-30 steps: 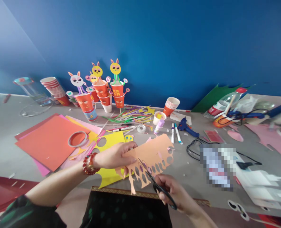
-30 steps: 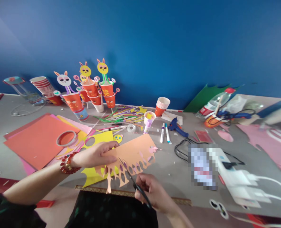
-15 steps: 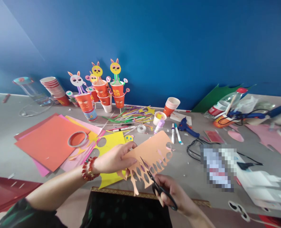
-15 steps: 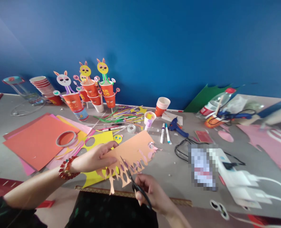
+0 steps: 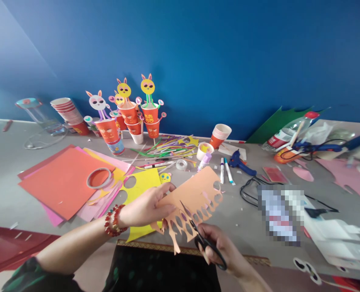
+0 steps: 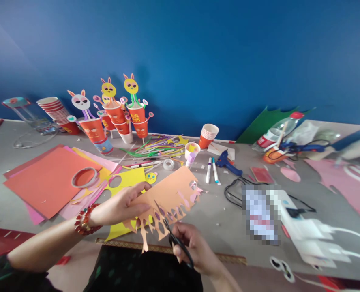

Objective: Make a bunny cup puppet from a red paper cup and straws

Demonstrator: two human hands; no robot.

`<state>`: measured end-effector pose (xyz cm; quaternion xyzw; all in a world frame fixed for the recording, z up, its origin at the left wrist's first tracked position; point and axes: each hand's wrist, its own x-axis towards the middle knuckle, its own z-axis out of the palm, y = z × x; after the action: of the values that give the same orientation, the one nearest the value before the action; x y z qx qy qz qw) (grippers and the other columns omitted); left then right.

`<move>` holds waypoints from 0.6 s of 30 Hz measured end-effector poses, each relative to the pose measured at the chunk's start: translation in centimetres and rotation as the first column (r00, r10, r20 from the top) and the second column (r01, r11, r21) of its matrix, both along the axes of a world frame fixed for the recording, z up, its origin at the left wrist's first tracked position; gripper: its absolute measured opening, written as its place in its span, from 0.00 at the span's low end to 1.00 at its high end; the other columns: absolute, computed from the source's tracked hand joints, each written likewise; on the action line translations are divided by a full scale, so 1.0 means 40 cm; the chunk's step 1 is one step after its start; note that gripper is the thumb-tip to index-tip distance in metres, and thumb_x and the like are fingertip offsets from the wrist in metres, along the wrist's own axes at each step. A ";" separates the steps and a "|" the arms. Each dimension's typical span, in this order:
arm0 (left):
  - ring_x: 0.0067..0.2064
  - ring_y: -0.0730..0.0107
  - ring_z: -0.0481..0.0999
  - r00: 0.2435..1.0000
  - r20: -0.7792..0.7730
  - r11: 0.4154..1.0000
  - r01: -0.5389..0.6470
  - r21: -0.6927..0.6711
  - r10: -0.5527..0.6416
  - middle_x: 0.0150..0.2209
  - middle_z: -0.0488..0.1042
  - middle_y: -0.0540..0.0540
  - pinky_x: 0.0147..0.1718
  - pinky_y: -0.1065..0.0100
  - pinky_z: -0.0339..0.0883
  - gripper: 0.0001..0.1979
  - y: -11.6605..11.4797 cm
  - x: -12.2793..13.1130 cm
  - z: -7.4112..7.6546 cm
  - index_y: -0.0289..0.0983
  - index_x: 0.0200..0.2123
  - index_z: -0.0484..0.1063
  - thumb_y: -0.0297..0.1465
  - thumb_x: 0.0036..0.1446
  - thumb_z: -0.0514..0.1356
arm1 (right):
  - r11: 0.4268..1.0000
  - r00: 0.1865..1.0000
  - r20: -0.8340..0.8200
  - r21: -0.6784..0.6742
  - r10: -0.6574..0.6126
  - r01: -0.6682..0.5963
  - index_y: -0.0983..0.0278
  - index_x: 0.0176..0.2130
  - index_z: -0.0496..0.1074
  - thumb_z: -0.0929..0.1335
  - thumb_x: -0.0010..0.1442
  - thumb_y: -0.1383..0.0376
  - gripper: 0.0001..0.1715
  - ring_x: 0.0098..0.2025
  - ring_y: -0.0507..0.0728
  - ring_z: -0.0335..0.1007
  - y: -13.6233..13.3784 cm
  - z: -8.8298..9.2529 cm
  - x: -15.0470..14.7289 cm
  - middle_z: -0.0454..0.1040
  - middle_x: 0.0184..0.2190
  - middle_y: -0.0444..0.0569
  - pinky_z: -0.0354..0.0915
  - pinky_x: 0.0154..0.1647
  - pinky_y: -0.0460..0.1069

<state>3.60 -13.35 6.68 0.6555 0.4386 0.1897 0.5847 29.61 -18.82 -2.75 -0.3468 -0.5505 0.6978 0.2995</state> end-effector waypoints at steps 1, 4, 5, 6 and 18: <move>0.31 0.64 0.82 1.000 -0.002 1.000 -0.002 0.011 0.002 0.37 0.79 0.46 0.23 0.71 0.74 0.11 0.000 0.000 -0.002 0.39 0.47 0.63 0.34 0.62 0.58 | 1.000 1.000 0.011 0.006 -0.004 0.004 0.61 0.26 0.59 0.70 0.48 0.33 0.37 0.16 0.46 0.50 0.000 -0.003 0.000 0.61 0.17 0.38 0.50 0.18 0.43; 0.33 0.64 0.82 1.000 -0.002 0.998 -0.006 0.055 0.006 0.36 0.79 0.47 0.26 0.70 0.74 0.10 0.000 0.001 -0.008 0.39 0.46 0.63 0.33 0.62 0.58 | 1.000 0.999 0.036 0.013 -0.014 0.013 0.60 0.25 0.57 0.70 0.47 0.32 0.38 0.17 0.46 0.49 0.000 -0.004 0.001 0.61 0.16 0.38 0.51 0.18 0.43; 0.33 0.64 0.82 1.000 0.002 0.998 -0.007 0.062 0.007 0.36 0.79 0.47 0.26 0.70 0.74 0.10 0.000 0.001 -0.009 0.39 0.46 0.63 0.33 0.62 0.58 | 1.000 0.999 0.039 0.012 -0.017 0.017 0.60 0.25 0.57 0.70 0.47 0.31 0.38 0.17 0.46 0.49 0.001 -0.003 0.001 0.61 0.16 0.38 0.50 0.18 0.43; 0.33 0.64 0.82 1.000 0.006 0.998 -0.007 0.062 0.006 0.36 0.79 0.47 0.26 0.70 0.74 0.10 0.001 0.001 -0.010 0.39 0.46 0.63 0.33 0.62 0.58 | 1.000 0.999 0.038 0.011 -0.021 0.020 0.60 0.25 0.57 0.70 0.47 0.31 0.38 0.17 0.46 0.49 0.001 -0.002 0.000 0.61 0.16 0.38 0.50 0.18 0.43; 0.33 0.65 0.81 0.999 0.038 0.993 -0.027 0.114 0.023 0.36 0.78 0.47 0.29 0.70 0.73 0.10 0.001 0.003 -0.018 0.38 0.45 0.64 0.33 0.63 0.58 | 0.997 0.997 0.005 -0.003 -0.072 0.072 0.60 0.25 0.56 0.71 0.47 0.34 0.37 0.16 0.45 0.48 -0.003 -0.018 -0.007 0.59 0.17 0.37 0.50 0.16 0.42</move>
<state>3.72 -13.32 5.96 0.6788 0.4245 0.2335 0.5517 29.31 -18.95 -3.45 -0.3684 -0.5375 0.6865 0.3226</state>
